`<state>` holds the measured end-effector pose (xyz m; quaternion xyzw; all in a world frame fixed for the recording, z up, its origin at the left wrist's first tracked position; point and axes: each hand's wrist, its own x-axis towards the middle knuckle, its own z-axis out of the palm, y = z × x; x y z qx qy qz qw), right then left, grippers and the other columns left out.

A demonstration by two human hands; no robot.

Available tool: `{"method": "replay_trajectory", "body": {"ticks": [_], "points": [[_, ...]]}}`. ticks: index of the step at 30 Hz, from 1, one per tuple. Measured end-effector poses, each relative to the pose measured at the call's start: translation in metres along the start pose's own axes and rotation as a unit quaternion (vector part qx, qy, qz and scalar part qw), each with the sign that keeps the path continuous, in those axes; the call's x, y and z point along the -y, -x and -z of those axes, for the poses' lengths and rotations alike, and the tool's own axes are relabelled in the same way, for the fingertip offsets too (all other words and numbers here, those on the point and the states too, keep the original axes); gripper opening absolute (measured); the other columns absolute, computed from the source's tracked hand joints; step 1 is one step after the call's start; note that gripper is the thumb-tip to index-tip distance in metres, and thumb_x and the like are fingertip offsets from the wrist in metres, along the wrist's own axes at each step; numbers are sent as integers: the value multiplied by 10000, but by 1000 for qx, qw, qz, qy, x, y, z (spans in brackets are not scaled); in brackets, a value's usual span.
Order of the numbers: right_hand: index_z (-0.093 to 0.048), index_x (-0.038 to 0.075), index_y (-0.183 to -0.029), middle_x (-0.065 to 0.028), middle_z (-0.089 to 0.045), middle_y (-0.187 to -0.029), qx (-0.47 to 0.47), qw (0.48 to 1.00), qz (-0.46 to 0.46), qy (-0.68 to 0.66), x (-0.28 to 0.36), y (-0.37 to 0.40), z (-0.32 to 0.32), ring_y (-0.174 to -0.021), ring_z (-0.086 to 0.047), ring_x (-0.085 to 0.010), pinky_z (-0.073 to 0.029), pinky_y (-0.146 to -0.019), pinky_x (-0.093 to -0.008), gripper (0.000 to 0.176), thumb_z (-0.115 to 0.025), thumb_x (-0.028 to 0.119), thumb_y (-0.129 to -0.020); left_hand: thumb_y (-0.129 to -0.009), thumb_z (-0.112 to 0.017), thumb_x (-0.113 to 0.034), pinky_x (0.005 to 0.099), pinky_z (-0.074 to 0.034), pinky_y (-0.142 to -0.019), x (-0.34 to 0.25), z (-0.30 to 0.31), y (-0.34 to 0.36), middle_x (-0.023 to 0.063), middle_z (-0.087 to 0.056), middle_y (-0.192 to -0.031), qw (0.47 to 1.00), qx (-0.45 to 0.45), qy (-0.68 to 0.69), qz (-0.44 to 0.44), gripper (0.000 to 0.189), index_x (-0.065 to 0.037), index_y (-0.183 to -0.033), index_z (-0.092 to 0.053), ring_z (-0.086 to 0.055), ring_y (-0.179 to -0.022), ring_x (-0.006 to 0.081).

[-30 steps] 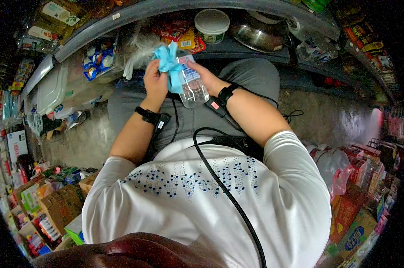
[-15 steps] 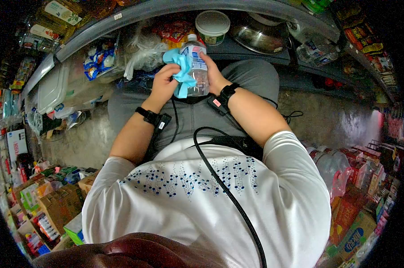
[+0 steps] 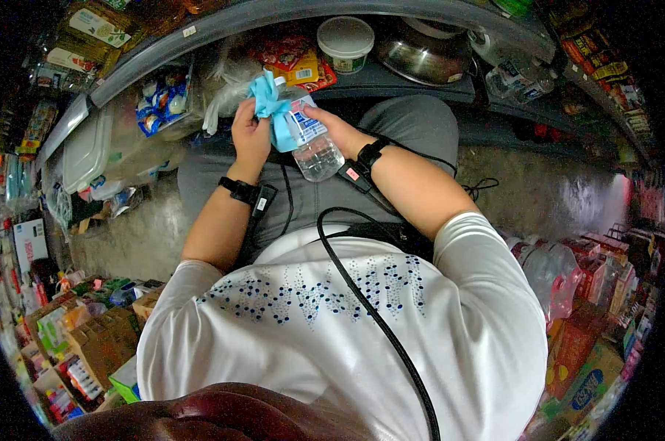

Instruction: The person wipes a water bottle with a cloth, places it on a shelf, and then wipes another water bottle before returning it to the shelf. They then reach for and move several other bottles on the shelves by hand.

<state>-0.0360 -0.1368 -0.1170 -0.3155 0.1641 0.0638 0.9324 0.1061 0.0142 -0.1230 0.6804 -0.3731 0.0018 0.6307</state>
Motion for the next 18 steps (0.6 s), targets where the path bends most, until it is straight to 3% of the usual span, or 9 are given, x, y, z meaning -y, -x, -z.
{"method": "replay_trajectory", "body": {"ticks": [2, 6, 9, 12, 14, 16, 18], "points": [[-589, 81, -1284, -104, -720, -1049, -34, 999, 23, -23, 3, -3, -1, -862, -724, -220, -616, -718, -384, 500, -562, 490, -998, -818, -666, 27, 371, -514, -920, -6, -2, 6, 156, -693, -1091, 995, 58, -53, -59, 206, 13, -1022, -692, -671, -1029, 316], [-610, 83, -1255, -97, -724, -1077, -100, 988, 81, -80, 13, -7, 6, -899, -720, -229, -600, -782, -377, 532, -532, 537, -991, -799, -694, 32, 343, -525, -894, -20, -3, 10, 156, -695, -1086, 978, 197, 2, -65, 228, 30, -1027, -689, -678, -1018, 306], [-609, 80, -1265, -106, -717, -1102, -100, 986, 127, -48, 20, 6, 0, -962, -714, -237, -590, -836, -380, 549, -509, 549, -996, -804, -684, 37, 339, -522, -888, -21, -3, 9, 153, -694, -1080, 975, 218, 20, -32, 231, 32, -1035, -688, -678, -1005, 302], [-610, 70, -1266, -116, -711, -1120, -117, 983, 128, -55, 20, 3, -5, -1006, -707, -245, -587, -849, -381, 565, -490, 555, -1001, -814, -673, 41, 333, -518, -888, -17, -7, 12, 148, -694, -1085, 982, 182, 54, -8, 222, 33, -1034, -689, -677, -1003, 296], [-614, 68, -1255, -118, -714, -1102, -117, 985, 103, -78, 15, 1, -3, -960, -715, -239, -594, -817, -372, 558, -501, 550, -998, -821, -674, 36, 330, -512, -892, -16, -7, 11, 145, -691, -1079, 988, 149, 32, -10, 213, 28, -1034, -691, -670, -1009, 293], [-615, 71, -1252, -117, -716, -1087, -71, 996, 49, -17, 3, -8, 15, -910, -719, -229, -599, -776, -361, 542, -530, 538, -991, -829, -675, 31, 326, -506, -896, -13, -8, 9, 143, -689, -1073, 993, 116, 9, -11, 205, 23, -1033, -692, -662, -1014, 290], [-619, 82, -1234, -97, -720, -1057, -57, 998, 40, -7, -3, -8, 8, -858, -716, -212, -598, -739, -351, 480, -564, 494, -993, -863, -673, 20, 326, -493, -904, -8, -9, 8, 131, -675, -1085, 999, 9, 45, 14, 192, 11, -1053, -694, -643, -1022, 272]]}}
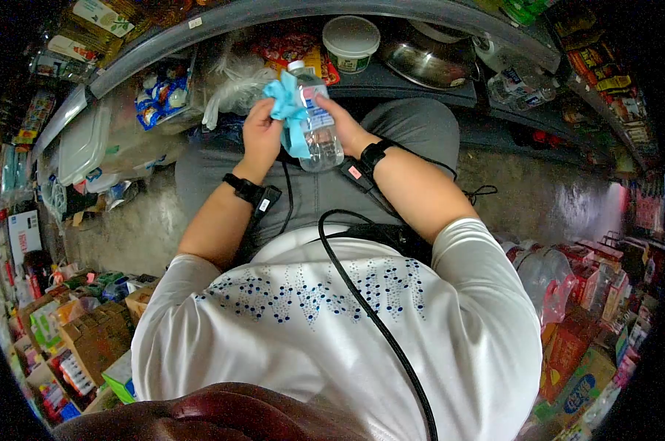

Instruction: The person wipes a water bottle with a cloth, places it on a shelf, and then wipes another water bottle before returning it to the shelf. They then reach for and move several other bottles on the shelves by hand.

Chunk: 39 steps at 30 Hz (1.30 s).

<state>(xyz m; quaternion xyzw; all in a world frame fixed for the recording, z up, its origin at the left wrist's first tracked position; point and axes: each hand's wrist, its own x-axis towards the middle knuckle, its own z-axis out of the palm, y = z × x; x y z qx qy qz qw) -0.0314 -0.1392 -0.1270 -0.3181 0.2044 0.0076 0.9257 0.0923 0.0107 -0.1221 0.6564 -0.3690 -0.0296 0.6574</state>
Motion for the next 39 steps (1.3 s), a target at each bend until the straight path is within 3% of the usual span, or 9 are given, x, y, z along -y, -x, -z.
{"method": "replay_trajectory", "body": {"ticks": [6, 8, 12, 20, 22, 26, 29, 32, 39], "points": [[-606, 94, -1278, -93, -719, -1099, 18, 998, 6, 60, -1, -2, 6, -913, -716, -209, -598, -758, -367, 477, -546, 481, -1006, -860, -678, 36, 328, -489, -914, 4, 4, 0, 121, -666, -1113, 996, 39, 72, 26, 208, 10, -1065, -694, -642, -1030, 261], [-608, 103, -1277, -86, -722, -1101, -35, 998, 50, 12, 5, 3, -3, -923, -716, -194, -594, -775, -354, 476, -534, 490, -1010, -811, -689, 40, 322, -504, -899, -3, 4, 1, 131, -680, -1079, 990, 128, -50, -29, 223, 20, -1033, -697, -664, -1009, 270], [-604, 89, -1268, -82, -724, -1085, -43, 996, 81, -14, 16, 7, -11, -889, -721, -176, -589, -801, -314, 507, -512, 518, -1013, -792, -677, 34, 326, -518, -881, -23, 9, 0, 136, -693, -1075, 974, 218, -10, -53, 236, 31, -1028, -692, -678, -1000, 275], [-585, 91, -1328, -114, -710, -1160, -11, 999, 19, 28, 9, 8, -5, -989, -711, -217, -581, -860, -371, 550, -535, 530, -1001, -817, -656, 28, 331, -511, -891, -5, 2, 2, 139, -685, -1076, 990, 94, -99, -42, 232, 13, -1045, -696, -674, -1007, 278], [-590, 97, -1325, -114, -710, -1158, -9, 1000, 23, 9, 4, 5, -2, -983, -711, -216, -578, -858, -369, 528, -549, 511, -1000, -829, -657, 20, 339, -510, -889, 1, 3, -1, 149, -680, -1079, 999, 34, -4, -1, 224, 2, -1049, -694, -668, -1014, 278], [-600, 76, -1289, -120, -710, -1129, 9, 1000, 16, 10, 2, 2, 1, -964, -714, -234, -580, -844, -358, 510, -551, 494, -1002, -932, -615, 65, 295, -477, -955, -2, 3, -5, 72, -588, -1195, 995, 50, 83, 37, 225, 32, -1152, -644, -604, -1082, 174], [-594, 46, -1276, -144, -707, -1118, 43, 998, 15, -45, 10, 5, -6, -950, -718, -279, -600, -827, -424, 556, -490, 525, -1014, -846, -591, 113, 298, -454, -948, -15, 0, -4, 78, -619, -1091, 974, 51, 189, 119, 265, 27, -1091, -641, -603, -1054, 191], [-593, 48, -1275, -156, -705, -1116, 7, 996, 40, -83, 18, 12, -10, -951, -718, -290, -602, -828, -463, 592, -471, 561, -1007, -832, -595, 124, 299, -451, -961, 1, 5, -1, 70, -608, -1098, 972, 144, 165, 91, 286, 36, -1101, -638, -590, -1079, 181], [-560, 67, -1340, -157, -679, -1214, -23, 995, 5, -92, 18, 6, -10, -1019, -702, -297, -591, -860, -474, 639, -434, 604, -1017, -832, -623, 104, 315, -448, -969, 4, 7, -1, 84, -627, -1117, 982, 130, 122, 59, 315, 20, -1134, -657, -599, -1076, 202]]}}
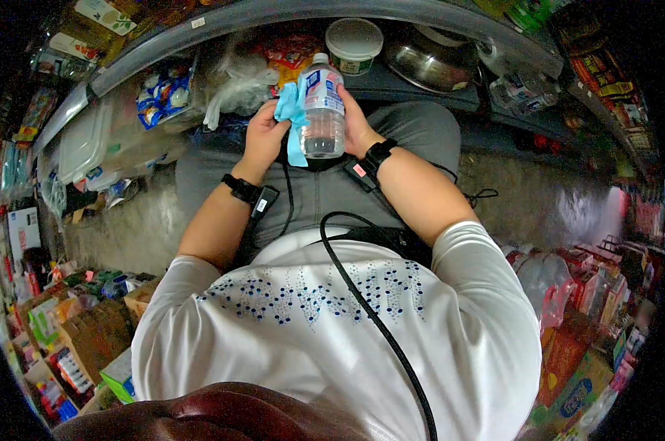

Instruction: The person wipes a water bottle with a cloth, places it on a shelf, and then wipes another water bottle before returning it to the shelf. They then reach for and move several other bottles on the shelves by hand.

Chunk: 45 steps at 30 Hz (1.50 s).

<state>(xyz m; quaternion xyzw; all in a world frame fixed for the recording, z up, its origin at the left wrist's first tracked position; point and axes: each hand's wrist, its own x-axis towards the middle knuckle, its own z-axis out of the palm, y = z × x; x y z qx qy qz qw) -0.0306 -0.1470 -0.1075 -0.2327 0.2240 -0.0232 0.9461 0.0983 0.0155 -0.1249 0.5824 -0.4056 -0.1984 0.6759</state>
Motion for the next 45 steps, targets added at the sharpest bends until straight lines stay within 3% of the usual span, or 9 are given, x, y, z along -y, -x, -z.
{"method": "replay_trajectory", "body": {"ticks": [4, 18, 20, 25, 33, 34, 38, 44, 45], "points": [[-566, 80, -1343, -140, -677, -1223, 68, 996, -24, 51, -7, -2, 11, -1054, -691, -266, -573, -908, -419, 628, -435, 604, -1023, -854, -649, 74, 313, -454, -960, -4, -1, -6, 93, -641, -1118, 994, -93, -22, -59, 270, 11, -1116, -676, -607, -1070, 215], [-572, 102, -1319, -105, -691, -1190, 16, 999, 26, 35, 1, -1, 3, -1028, -696, -233, -576, -888, -411, 624, -406, 627, -1026, -804, -719, 43, 323, -516, -862, -2, 1, 5, 134, -684, -1069, 999, -8, -22, -29, 212, 25, -1013, -690, -665, -980, 253], [-572, 101, -1318, -106, -692, -1180, 2, 998, 33, 59, 1, 0, 5, -1013, -699, -226, -585, -866, -402, 623, -390, 624, -1033, -861, -652, 125, 266, -483, -926, -4, 4, 6, 71, -578, -1199, 992, 13, -118, -40, 266, 59, -1119, -663, -601, -1089, 148], [-599, 85, -1285, -115, -701, -1096, 110, 990, -62, 61, -4, -12, 20, -895, -711, -223, -598, -763, -374, 646, -381, 638, -1032, -892, -643, 100, 268, -486, -920, 5, 3, 1, 69, -582, -1204, 990, -60, -102, -82, 255, 50, -1141, -669, -604, -1082, 150], [-626, 92, -1252, -128, -714, -1081, 18, 997, -54, 59, 6, 5, 1, -870, -731, -225, -632, -707, -390, 696, -413, 698, -986, -886, -676, 72, 262, -500, -866, 0, 4, 3, 62, -599, -1198, 988, -15, -143, -56, 199, 61, -1085, -668, -614, -1021, 136], [-624, 93, -1259, -121, -716, -1081, -4, 996, -23, 83, 6, 5, 1, -866, -731, -223, -630, -701, -380, 692, -413, 694, -989, -805, -729, -28, 349, -518, -890, -4, 1, 5, 153, -695, -1065, 989, -18, -136, -53, 204, 21, -999, -691, -673, -1007, 304], [-585, 97, -1321, -109, -699, -1158, -23, 995, 9, 100, 7, 2, 1, -971, -715, -219, -614, -801, -379, 667, -407, 660, -1010, -792, -730, -28, 349, -525, -866, -23, -2, 8, 159, -695, -1053, 984, 50, -157, -75, 205, 17, -988, -697, -681, -977, 312], [-569, 106, -1355, -99, -685, -1237, 47, 998, -5, 37, -4, 1, 0, -1069, -696, -235, -577, -936, -408, 571, -429, 565, -1045, -789, -689, -21, 394, -517, -900, -1, 0, 4, 181, -689, -1081, 962, -104, -232, -101, 286, 7, -1073, -695, -660, -1012, 361], [-573, 100, -1347, -100, -691, -1223, 70, 997, -18, 31, -6, 0, 3, -1067, -696, -230, -581, -924, -403, 547, -439, 540, -1050, -905, -663, 18, 291, -502, -838, -1, 4, 2, 95, -639, -1142, 967, -99, -212, -98, 165, 19, -1069, -684, -620, -1015, 189]]}}
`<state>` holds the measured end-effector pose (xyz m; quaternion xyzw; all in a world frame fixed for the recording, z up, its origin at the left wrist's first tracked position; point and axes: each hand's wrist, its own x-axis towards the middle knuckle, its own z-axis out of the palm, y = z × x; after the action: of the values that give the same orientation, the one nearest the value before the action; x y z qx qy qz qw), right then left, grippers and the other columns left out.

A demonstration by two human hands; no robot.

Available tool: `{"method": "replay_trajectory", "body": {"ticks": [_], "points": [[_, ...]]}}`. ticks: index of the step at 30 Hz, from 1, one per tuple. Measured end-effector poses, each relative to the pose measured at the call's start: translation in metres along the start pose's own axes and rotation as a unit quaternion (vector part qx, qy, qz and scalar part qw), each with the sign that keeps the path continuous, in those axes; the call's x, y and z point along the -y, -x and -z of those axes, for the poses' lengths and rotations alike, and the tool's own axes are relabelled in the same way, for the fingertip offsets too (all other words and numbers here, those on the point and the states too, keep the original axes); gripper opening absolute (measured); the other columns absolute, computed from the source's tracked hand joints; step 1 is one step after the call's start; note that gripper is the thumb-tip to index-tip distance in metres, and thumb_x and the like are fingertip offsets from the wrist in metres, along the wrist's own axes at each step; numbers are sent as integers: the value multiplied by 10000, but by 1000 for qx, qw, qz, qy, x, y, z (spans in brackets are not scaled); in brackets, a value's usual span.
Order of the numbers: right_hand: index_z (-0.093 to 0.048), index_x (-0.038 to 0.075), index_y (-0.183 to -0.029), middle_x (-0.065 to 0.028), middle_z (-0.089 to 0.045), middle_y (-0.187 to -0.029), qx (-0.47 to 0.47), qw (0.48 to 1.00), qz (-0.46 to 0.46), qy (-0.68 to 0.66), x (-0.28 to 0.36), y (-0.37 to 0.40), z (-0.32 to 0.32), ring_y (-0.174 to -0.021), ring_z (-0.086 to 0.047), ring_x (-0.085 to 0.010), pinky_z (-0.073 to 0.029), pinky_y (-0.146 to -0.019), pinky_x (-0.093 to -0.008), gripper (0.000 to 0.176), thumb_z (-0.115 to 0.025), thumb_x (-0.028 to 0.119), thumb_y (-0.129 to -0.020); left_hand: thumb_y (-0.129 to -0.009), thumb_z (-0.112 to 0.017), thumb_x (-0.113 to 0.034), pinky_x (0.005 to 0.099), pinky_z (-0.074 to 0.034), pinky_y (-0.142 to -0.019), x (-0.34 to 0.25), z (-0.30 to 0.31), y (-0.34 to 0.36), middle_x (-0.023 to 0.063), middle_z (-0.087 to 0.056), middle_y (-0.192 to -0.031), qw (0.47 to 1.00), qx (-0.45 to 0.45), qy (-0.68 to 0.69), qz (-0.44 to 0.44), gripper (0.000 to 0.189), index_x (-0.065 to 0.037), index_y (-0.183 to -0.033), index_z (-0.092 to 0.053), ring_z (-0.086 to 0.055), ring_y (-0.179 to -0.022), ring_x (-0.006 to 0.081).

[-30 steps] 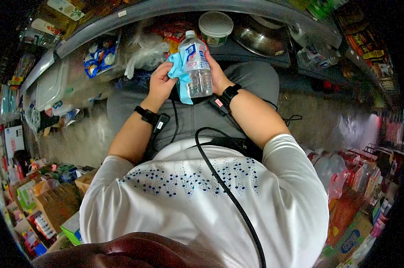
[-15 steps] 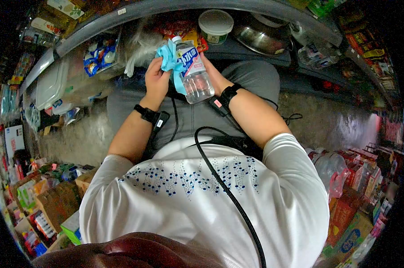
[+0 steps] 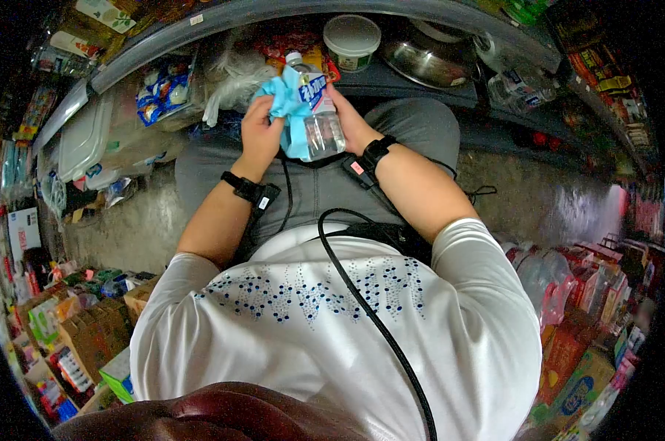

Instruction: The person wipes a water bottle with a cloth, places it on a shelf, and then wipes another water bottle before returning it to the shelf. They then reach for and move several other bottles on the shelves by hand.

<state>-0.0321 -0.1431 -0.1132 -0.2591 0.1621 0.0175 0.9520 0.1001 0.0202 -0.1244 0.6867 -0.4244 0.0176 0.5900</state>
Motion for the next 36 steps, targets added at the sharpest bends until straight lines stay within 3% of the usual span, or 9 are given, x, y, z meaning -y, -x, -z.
{"method": "replay_trajectory", "body": {"ticks": [6, 9, 16, 22, 24, 26, 29, 32, 36], "points": [[-605, 89, -1295, -109, -702, -1193, 5, 1000, -23, 10, -6, -1, 4, -1024, -706, -220, -593, -873, -390, 500, -435, 499, -1064, -913, -658, 22, 262, -497, -826, 1, 6, -3, 88, -624, -1134, 999, -15, 29, 28, 148, 29, -1060, -676, -605, -1013, 157], [-616, 82, -1280, -107, -700, -1188, -6, 1000, -19, 7, -4, -5, 14, -1025, -700, -224, -584, -892, -388, 496, -453, 496, -1058, -865, -692, 10, 308, -507, -868, -5, 2, -3, 102, -650, -1143, 999, 35, 16, -35, 169, 21, -1033, -684, -636, -1025, 223], [-590, 103, -1324, -99, -679, -1247, -94, 995, 19, 18, 2, 0, 2, -1108, -666, -223, -539, -963, -411, 555, -448, 554, -1034, -780, -669, 38, 333, -526, -866, -34, 2, -2, 140, -690, -1067, 983, 174, 55, -29, 228, 18, -1006, -678, -678, -1007, 300], [-609, 99, -1298, -84, -710, -1178, -68, 997, 11, 29, -3, 1, -5, -975, -714, -208, -600, -837, -376, 526, -443, 528, -1041, -801, -671, 20, 380, -532, -913, -12, -2, -1, 174, -693, -1102, 996, 74, -34, -25, 251, 13, -1050, -690, -670, -1037, 359], [-626, 90, -1271, -101, -719, -1147, -47, 996, -40, 64, -6, 0, 0, -954, -719, -213, -606, -808, -372, 521, -442, 523, -1046, -836, -686, 19, 336, -519, -889, -2, 0, -5, 140, -681, -1103, 995, -31, -96, -15, 241, 8, -1076, -695, -666, -1016, 295], [-636, 79, -1246, -116, -725, -1112, -28, 996, -42, 67, -11, -3, 5, -929, -724, -222, -607, -801, -377, 524, -445, 524, -1047, -854, -677, 15, 338, -516, -893, -1, 1, -6, 139, -681, -1098, 995, -53, -88, -2, 228, 1, -1081, -700, -663, -1014, 287], [-653, 73, -1204, -131, -728, -1069, -33, 996, -57, 61, -13, -4, 11, -884, -725, -235, -609, -788, -377, 520, -470, 530, -1036, -811, -675, -2, 400, -508, -947, -7, 3, -8, 199, -686, -1095, 997, -58, -45, 32, 254, 11, -1065, -682, -648, -1083, 375], [-656, 77, -1192, -130, -730, -1056, -43, 996, -58, 58, -4, 2, 7, -875, -726, -240, -609, -788, -382, 514, -474, 532, -1035, -794, -663, 31, 373, -528, -895, -16, 3, -8, 170, -683, -1072, 999, -12, -33, -40, 210, -3, -1000, -691, -663, -1026, 349], [-602, 73, -1273, -106, -709, -1131, -69, 997, 30, 2, 3, 0, -1, -988, -711, -231, -586, -885, -403, 526, -444, 522, -1050, -782, -682, 26, 353, -529, -876, -31, 2, 2, 131, -690, -1069, 987, 138, 8, -77, 208, 13, -988, -695, -673, -999, 300]]}}
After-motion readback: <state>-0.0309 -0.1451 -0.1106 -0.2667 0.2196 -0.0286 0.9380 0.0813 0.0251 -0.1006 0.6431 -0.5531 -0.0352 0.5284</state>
